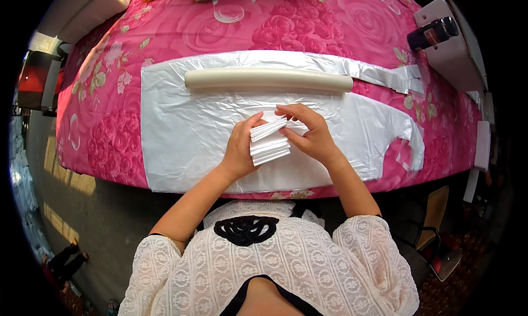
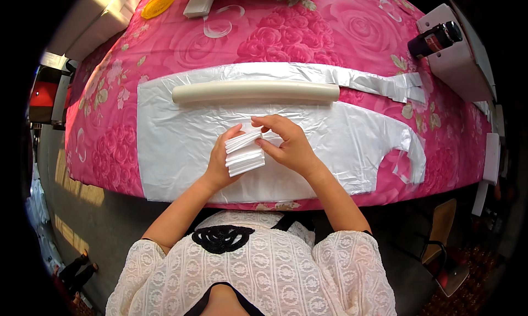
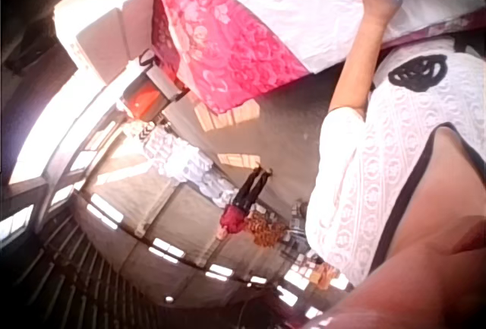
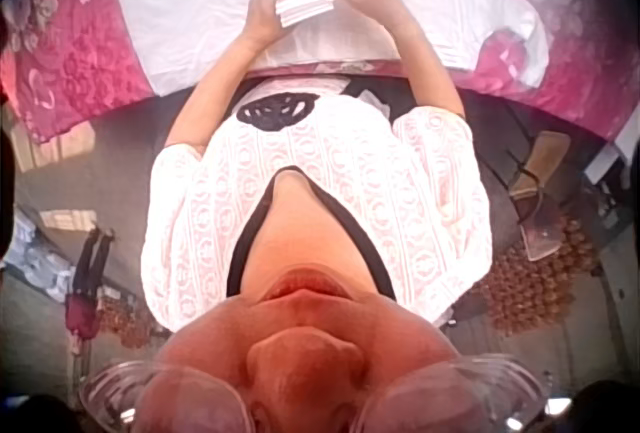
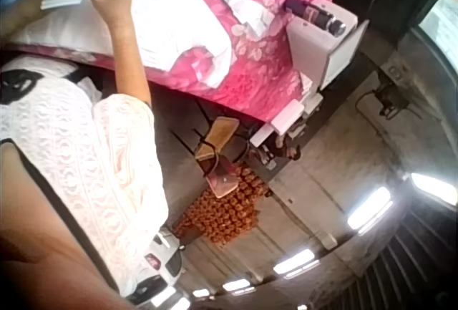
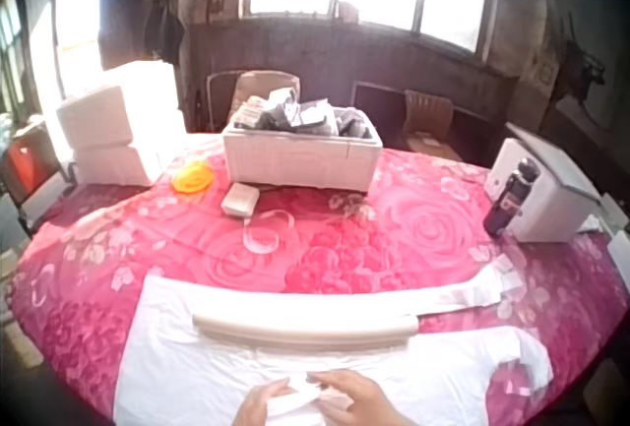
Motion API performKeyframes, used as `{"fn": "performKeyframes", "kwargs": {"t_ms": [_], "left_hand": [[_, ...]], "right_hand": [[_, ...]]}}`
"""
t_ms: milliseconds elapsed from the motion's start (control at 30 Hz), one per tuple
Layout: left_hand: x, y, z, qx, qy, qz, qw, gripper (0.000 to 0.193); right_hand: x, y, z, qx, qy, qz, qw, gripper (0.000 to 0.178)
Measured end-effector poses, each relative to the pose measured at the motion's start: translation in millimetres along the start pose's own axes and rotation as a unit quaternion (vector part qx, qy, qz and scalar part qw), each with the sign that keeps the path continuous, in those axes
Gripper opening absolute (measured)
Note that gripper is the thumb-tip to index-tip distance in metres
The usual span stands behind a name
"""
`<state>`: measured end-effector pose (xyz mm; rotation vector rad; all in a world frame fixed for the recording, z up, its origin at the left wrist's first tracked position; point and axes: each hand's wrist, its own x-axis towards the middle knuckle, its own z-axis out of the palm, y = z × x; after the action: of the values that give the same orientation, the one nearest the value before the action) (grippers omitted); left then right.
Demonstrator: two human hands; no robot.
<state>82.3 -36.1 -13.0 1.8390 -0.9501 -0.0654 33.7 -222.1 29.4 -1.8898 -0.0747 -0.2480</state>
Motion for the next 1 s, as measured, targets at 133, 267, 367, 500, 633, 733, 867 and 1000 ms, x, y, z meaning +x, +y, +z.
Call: {"fn": "performKeyframes", "kwargs": {"t_ms": [133,267,367,500,633,733,867,1000], "left_hand": [[0.8,1.3,-1.4,0.001,-0.002,-0.002,1.000,0.081],[1.6,1.4,-0.7,0.002,0.000,0.002,1.000,0.081],[-0.4,-0.4,0.0,0.012,0.002,0.000,1.000,0.082],[-0.1,-2.1,0.2,0.028,0.008,0.023,0.999,0.083],[-1.5,-2.8,-0.5,0.029,-0.007,0.011,1.000,0.082],[-4.1,-5.2,0.9,0.043,-0.015,0.002,0.999,0.081],[-3.7,-3.2,1.5,0.026,-0.006,-0.012,1.000,0.082],[-2.7,-3.7,0.9,0.040,-0.013,-0.010,0.999,0.083]], "right_hand": [[-2.8,1.9,0.8,0.027,0.056,0.006,0.998,0.020],[-1.9,6.0,-7.1,-0.056,-0.016,-0.056,0.997,0.017],[1.7,-2.4,-10.4,-0.047,-0.055,-0.062,0.995,0.016],[3.0,-3.0,-14.1,0.004,-0.096,-0.063,0.993,0.020],[3.7,-1.7,-13.9,0.018,-0.106,-0.027,0.994,0.019],[7.2,-1.8,-14.3,0.009,-0.084,-0.024,0.996,0.019],[11.5,-9.6,-15.6,-0.048,-0.075,-0.070,0.994,0.022],[14.9,-9.0,-21.8,-0.064,-0.078,-0.059,0.993,0.040]]}}
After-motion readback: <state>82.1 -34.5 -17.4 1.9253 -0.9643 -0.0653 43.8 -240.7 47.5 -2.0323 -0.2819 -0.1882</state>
